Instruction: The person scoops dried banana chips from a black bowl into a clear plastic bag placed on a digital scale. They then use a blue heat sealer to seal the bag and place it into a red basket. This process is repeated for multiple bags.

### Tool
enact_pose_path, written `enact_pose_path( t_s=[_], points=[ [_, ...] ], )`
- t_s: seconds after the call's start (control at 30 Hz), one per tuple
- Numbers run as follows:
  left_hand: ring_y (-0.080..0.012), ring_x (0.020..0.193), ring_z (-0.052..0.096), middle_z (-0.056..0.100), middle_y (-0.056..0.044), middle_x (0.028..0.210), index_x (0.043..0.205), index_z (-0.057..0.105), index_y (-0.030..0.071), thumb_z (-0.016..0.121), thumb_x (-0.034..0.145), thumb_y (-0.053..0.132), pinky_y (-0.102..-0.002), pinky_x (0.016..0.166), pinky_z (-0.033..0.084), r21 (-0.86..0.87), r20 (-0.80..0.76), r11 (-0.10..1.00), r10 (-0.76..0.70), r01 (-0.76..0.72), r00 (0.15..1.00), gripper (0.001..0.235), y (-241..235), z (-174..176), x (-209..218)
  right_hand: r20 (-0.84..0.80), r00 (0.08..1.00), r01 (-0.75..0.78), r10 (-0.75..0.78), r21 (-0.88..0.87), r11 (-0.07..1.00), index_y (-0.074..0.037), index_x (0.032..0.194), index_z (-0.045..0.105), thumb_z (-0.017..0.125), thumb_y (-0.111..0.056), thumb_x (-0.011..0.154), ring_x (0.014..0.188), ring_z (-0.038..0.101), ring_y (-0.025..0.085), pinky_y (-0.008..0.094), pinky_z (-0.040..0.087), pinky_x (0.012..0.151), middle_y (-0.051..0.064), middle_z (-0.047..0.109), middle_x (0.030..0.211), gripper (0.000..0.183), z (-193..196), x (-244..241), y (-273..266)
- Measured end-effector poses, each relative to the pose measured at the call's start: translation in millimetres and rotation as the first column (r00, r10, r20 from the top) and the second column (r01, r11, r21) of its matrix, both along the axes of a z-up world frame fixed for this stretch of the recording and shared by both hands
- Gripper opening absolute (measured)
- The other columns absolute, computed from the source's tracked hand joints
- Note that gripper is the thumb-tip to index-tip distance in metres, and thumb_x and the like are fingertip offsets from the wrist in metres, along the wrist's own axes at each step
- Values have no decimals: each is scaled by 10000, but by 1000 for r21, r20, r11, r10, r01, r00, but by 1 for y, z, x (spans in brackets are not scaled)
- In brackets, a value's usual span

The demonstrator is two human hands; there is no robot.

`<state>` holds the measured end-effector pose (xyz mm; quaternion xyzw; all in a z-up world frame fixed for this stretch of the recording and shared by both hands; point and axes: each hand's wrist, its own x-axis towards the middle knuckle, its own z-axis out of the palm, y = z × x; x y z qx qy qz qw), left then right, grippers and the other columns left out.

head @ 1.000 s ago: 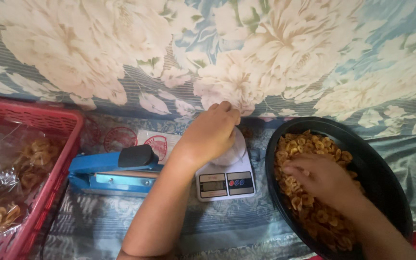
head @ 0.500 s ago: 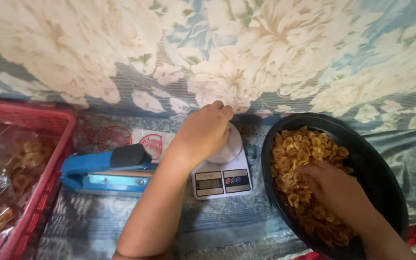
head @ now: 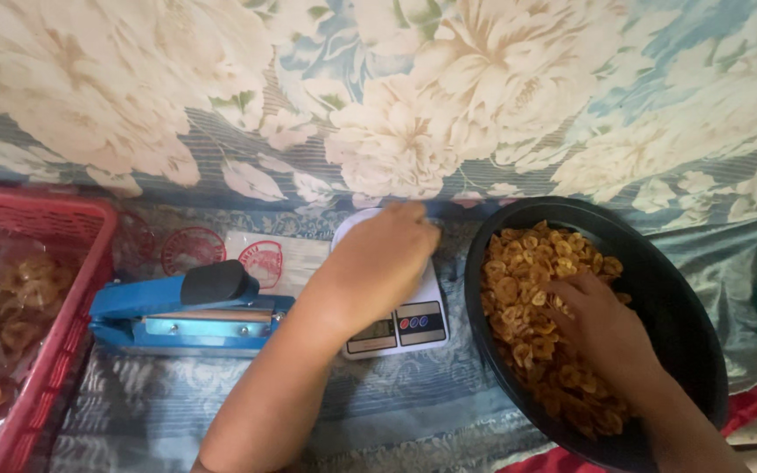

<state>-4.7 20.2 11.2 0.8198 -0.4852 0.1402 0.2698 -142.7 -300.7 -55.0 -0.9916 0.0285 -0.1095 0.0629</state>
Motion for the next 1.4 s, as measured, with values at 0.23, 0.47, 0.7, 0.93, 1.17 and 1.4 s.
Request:
enact_pose_path(
  t_s=[0.23,0.47,0.7,0.93,1.17,1.4],
  points=[
    [-381,1007,627,629,-178,1001,910,673,-9,602,776,23,-472,799,538,-45,16,996,75,-74,997,156,6,-1,8,-107,992,71,-70,5,997,-188,1171,664,693,-231,845,1074,633,337,454,545,827,81,615,1179,330,1,-3,-18],
    [-374,989,633,639,-165,967,908,673,0,582,772,3,-478,807,534,-50,-22,996,69,-70,997,163,4,-5,11,-328,942,64,-67,-19,998,-224,1088,754,731,-259,839,1061,692,259,383,551,899,22,666,1160,253,-1,-16,-21],
    [-378,996,637,646,-167,981,957,670,-18,599,788,-3,-481,789,537,-78,-9,986,149,-150,989,184,9,-5,16,-72,996,11,43,621,784,-82,1007,796,741,-137,847,880,756,151,286,566,777,68,815,963,177,19,-2,27],
    [-372,1000,639,646,-171,997,983,660,-18,605,753,7,-470,787,546,-75,20,987,145,-143,989,238,10,-2,15,56,777,-630,628,78,773,-111,1061,744,728,-127,789,903,678,248,377,541,765,49,681,947,273,31,21,141],
    [-380,1001,632,642,-173,1001,966,658,-14,604,760,11,-477,796,542,-98,7,987,130,-128,992,214,14,9,14,145,757,-599,637,-234,765,-78,1067,715,717,-130,731,930,622,259,386,511,777,66,623,953,340,29,45,142],
    [-365,1020,636,643,-165,1011,982,663,-10,585,792,24,-469,786,547,-80,-18,987,138,-139,990,208,12,9,10,-115,901,-432,417,-306,848,-199,1009,723,701,-312,908,912,621,214,392,497,816,-10,641,867,154,10,32,103]
  ],
)
